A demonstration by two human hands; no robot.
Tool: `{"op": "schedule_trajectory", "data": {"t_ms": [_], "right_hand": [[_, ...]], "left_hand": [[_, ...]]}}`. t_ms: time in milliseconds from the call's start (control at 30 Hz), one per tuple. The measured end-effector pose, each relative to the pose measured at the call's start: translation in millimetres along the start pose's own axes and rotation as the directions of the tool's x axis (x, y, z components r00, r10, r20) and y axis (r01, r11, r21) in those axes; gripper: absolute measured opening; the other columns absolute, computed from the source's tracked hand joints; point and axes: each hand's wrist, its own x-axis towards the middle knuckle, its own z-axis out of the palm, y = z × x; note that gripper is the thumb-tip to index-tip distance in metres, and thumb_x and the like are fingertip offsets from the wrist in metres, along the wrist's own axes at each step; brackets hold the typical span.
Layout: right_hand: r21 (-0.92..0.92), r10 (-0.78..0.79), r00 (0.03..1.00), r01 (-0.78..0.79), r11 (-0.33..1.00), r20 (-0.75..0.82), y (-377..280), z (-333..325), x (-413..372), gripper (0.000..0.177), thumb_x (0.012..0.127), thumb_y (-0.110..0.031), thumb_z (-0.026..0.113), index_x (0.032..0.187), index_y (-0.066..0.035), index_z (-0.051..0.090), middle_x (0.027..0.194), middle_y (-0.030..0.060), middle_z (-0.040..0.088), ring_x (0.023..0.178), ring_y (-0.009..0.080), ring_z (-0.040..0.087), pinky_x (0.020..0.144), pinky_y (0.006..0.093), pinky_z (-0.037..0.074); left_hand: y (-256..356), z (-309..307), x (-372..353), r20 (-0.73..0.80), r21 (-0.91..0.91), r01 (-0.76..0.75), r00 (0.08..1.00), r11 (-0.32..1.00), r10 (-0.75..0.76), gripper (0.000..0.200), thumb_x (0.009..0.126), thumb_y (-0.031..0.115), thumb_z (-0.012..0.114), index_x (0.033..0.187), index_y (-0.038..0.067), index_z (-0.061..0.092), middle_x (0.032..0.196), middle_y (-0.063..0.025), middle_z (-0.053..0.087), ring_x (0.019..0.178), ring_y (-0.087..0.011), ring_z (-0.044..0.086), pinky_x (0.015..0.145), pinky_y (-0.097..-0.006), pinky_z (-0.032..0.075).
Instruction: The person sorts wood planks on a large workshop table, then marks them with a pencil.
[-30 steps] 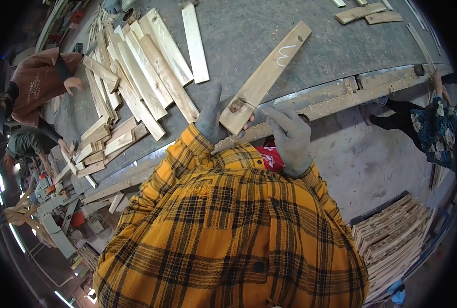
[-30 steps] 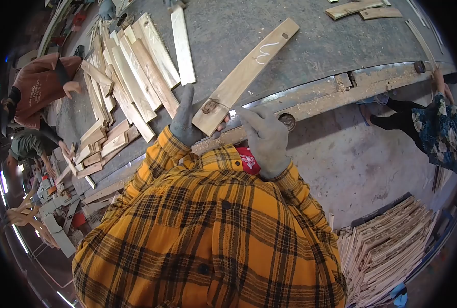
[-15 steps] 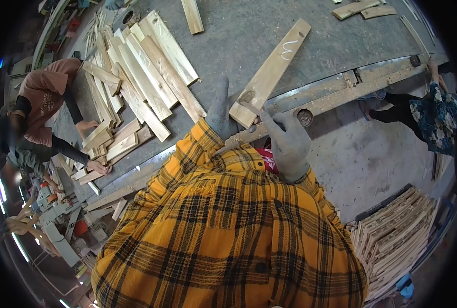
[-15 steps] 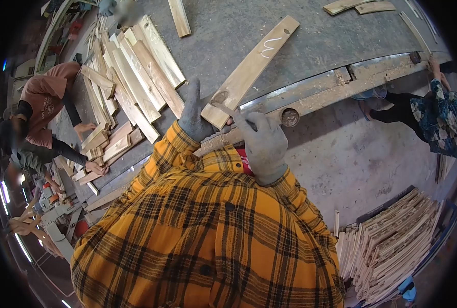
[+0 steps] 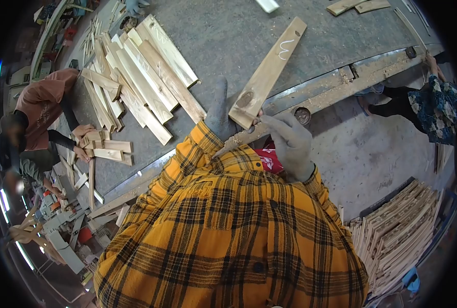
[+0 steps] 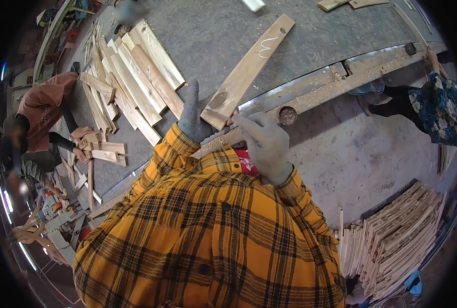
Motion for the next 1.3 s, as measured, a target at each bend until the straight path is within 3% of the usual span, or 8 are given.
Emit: {"op": "schedule_trajectory", "data": {"t_ms": [33,233,333,633,833,1033,1133,1300], "right_hand": [[0.07,0.045,0.999,-0.046,0.996,0.011,2,-1,-1,0.031,0.08,-0.005,0.064,0.109,-0.015,0.07,0.092,0.0031,0.063,0.082,0.0219,0.063,0.068,0.0334,0.051],[-0.269,-0.08,0.995,0.061,0.961,-0.062,4,3,4,0.033,0.079,-0.004,0.064,0.109,-0.014,0.07,0.093,0.0036,0.063,0.082,0.0226,0.063,0.069,0.0338,0.051],[-0.114,-0.079,0.996,0.074,0.991,-0.035,0,-2,3,0.034,0.078,-0.005,0.064,0.11,-0.015,0.07,0.094,0.003,0.062,0.082,0.0221,0.062,0.069,0.0338,0.051],[-0.272,-0.178,0.983,0.158,0.949,-0.053,0,2,4,0.037,0.077,-0.004,0.062,0.111,-0.016,0.07,0.09,0.0026,0.059,0.082,0.0216,0.06,0.069,0.0332,0.051],[-0.304,-0.063,0.994,0.034,0.952,-0.086,15,5,13,0.036,0.078,-0.003,0.06,0.11,-0.016,0.07,0.093,0.0028,0.061,0.083,0.0223,0.061,0.068,0.0337,0.051],[-0.094,-0.059,0.997,0.055,0.994,-0.047,5,-4,3,0.035,0.078,-0.004,0.061,0.111,-0.014,0.069,0.092,0.0036,0.061,0.082,0.0227,0.061,0.068,0.0334,0.051],[-0.337,-0.15,0.983,0.108,0.935,-0.103,12,2,3,0.034,0.079,-0.005,0.061,0.111,-0.014,0.069,0.091,0.0035,0.06,0.081,0.0228,0.061,0.068,0.0333,0.05],[-0.33,-0.084,0.993,0.053,0.942,-0.08,7,-11,4,0.032,0.079,-0.005,0.061,0.109,-0.014,0.07,0.092,0.0026,0.061,0.081,0.0217,0.061,0.068,0.0329,0.05]], "left_hand": [[1,-2,0,0.015,0.014,0.004,1.0,1.0,-0.004,0.109,0.077,0.09,0.023,0.135,-0.001,0.045,0.096,-0.0166,0.063,0.075,-0.0235,0.064,0.055,-0.0336,0.052],[3,4,2,0.011,0.007,0.021,1.0,1.0,-0.021,0.112,0.074,0.092,0.027,0.133,0.0,0.044,0.094,-0.0172,0.062,0.075,-0.0235,0.063,0.057,-0.0306,0.052],[2,3,0,-0.011,0.03,0.011,1.0,0.999,-0.011,0.112,0.074,0.092,0.028,0.133,-0.001,0.045,0.094,-0.0167,0.062,0.074,-0.0229,0.063,0.058,-0.0301,0.053],[3,3,3,-0.032,-0.019,0.03,0.999,0.999,-0.031,0.107,0.079,0.089,0.025,0.132,-0.001,0.046,0.093,-0.0169,0.063,0.074,-0.0236,0.063,0.056,-0.0331,0.052],[4,-7,9,0.103,-0.117,0.085,0.992,0.99,-0.073,0.103,0.081,0.087,0.023,0.134,0.001,0.045,0.097,-0.0192,0.062,0.074,-0.025,0.063,0.056,-0.0347,0.051],[6,-5,10,0.102,-0.174,0.095,0.992,0.98,-0.078,0.102,0.081,0.087,0.024,0.134,0.002,0.045,0.097,-0.0208,0.062,0.072,-0.0263,0.062,0.054,-0.0357,0.051],[7,-1,9,0.069,-0.178,0.093,0.994,0.98,-0.082,0.103,0.081,0.087,0.024,0.133,0.001,0.045,0.097,-0.0206,0.062,0.071,-0.0261,0.062,0.054,-0.0356,0.051],[7,-3,13,0.086,-0.181,0.092,0.993,0.979,-0.078,0.104,0.081,0.087,0.026,0.132,-0.003,0.045,0.096,-0.0193,0.062,0.071,-0.0249,0.062,0.055,-0.0339,0.052]]}}
